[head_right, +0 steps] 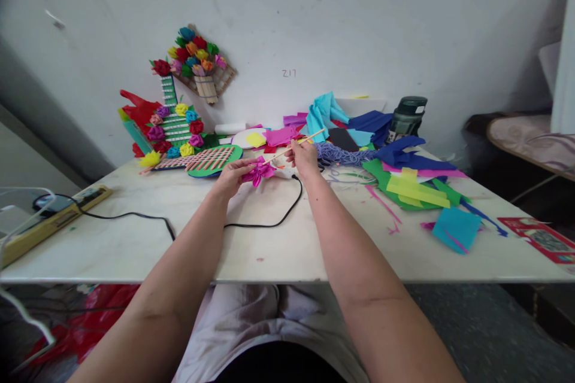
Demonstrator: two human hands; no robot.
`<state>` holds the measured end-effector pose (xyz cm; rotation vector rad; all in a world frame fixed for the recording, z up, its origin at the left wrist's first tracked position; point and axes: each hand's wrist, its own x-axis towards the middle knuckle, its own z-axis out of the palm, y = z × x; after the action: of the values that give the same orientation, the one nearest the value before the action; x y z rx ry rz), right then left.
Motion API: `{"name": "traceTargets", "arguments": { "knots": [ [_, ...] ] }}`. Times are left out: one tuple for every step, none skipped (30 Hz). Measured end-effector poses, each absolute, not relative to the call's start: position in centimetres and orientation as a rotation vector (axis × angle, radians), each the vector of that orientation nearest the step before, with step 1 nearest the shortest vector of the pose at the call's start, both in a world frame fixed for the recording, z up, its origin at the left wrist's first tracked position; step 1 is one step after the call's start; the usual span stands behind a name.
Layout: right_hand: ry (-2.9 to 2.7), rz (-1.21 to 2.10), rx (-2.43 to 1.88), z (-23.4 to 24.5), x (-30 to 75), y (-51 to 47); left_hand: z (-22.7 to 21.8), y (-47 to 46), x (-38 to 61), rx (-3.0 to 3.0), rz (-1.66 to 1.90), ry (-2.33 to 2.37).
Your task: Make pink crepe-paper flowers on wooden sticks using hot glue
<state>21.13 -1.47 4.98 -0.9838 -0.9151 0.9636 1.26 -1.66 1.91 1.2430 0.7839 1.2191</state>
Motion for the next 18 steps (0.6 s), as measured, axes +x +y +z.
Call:
{"name": "traceTargets", "arguments": {
  "knots": [
    [-0.924, 0.958, -0.982, 4.9, 21.1, -1.4, 1.9, -1.6, 1.2, 1.245, 1.215, 0.785],
    [-0.932, 0.955, -0.977, 4.9, 21.2, -1.4, 1.9, -1.6, 1.2, 1.246, 1.215, 0.786],
    [-0.939, 0.953, -0.971, 4.9, 21.2, -1.4, 1.8, -1.5, 1.1, 1.247, 1.215, 0.785],
    [-0.942, 0.952, -0.965, 5.0, 21.2, -1.5, 1.8, -1.5, 1.1, 1.248, 1.215, 0.784],
    [-0.942, 0.949, -0.960, 5.1, 21.2, -1.6, 1.8, -1.5, 1.1, 1.249, 1.214, 0.783],
    [-0.943, 0.948, -0.956, 5.2, 21.1, -1.7, 1.8, -1.5, 1.1, 1.248, 1.212, 0.786],
    [-0.942, 0.944, -0.953, 5.3, 21.1, -1.9, 1.8, -1.5, 1.1, 1.248, 1.211, 0.795],
    [-0.942, 0.941, -0.952, 5.5, 21.1, -2.0, 1.8, -1.5, 1.1, 1.248, 1.212, 0.810],
    [-0.942, 0.937, -0.950, 5.6, 21.0, -2.2, 1.9, -1.6, 1.1, 1.249, 1.215, 0.824],
    [-0.942, 0.934, -0.947, 5.8, 21.0, -2.3, 1.9, -1.6, 1.2, 1.250, 1.221, 0.836],
    [-0.940, 0.930, -0.944, 5.8, 21.0, -2.4, 2.0, -1.7, 1.2, 1.252, 1.226, 0.843],
    [-0.937, 0.927, -0.942, 5.9, 21.0, -2.5, 2.0, -1.7, 1.2, 1.255, 1.230, 0.842],
    [-0.933, 0.925, -0.940, 5.9, 21.0, -2.5, 2.1, -1.8, 1.2, 1.258, 1.230, 0.836],
    [-0.927, 0.926, -0.941, 5.9, 21.0, -2.5, 2.2, -1.9, 1.3, 1.259, 1.226, 0.826],
    [-0.920, 0.929, -0.943, 5.9, 21.0, -2.5, 2.3, -2.0, 1.3, 1.260, 1.222, 0.817],
    [-0.914, 0.937, -0.946, 5.9, 21.0, -2.4, 2.4, -2.1, 1.4, 1.260, 1.217, 0.809],
    [-0.907, 0.946, -0.948, 5.8, 21.1, -2.4, 2.5, -2.2, 1.4, 1.260, 1.213, 0.802],
    [-0.900, 0.956, -0.949, 5.8, 21.1, -2.3, 2.5, -2.3, 1.4, 1.257, 1.212, 0.796]
  ]
}}
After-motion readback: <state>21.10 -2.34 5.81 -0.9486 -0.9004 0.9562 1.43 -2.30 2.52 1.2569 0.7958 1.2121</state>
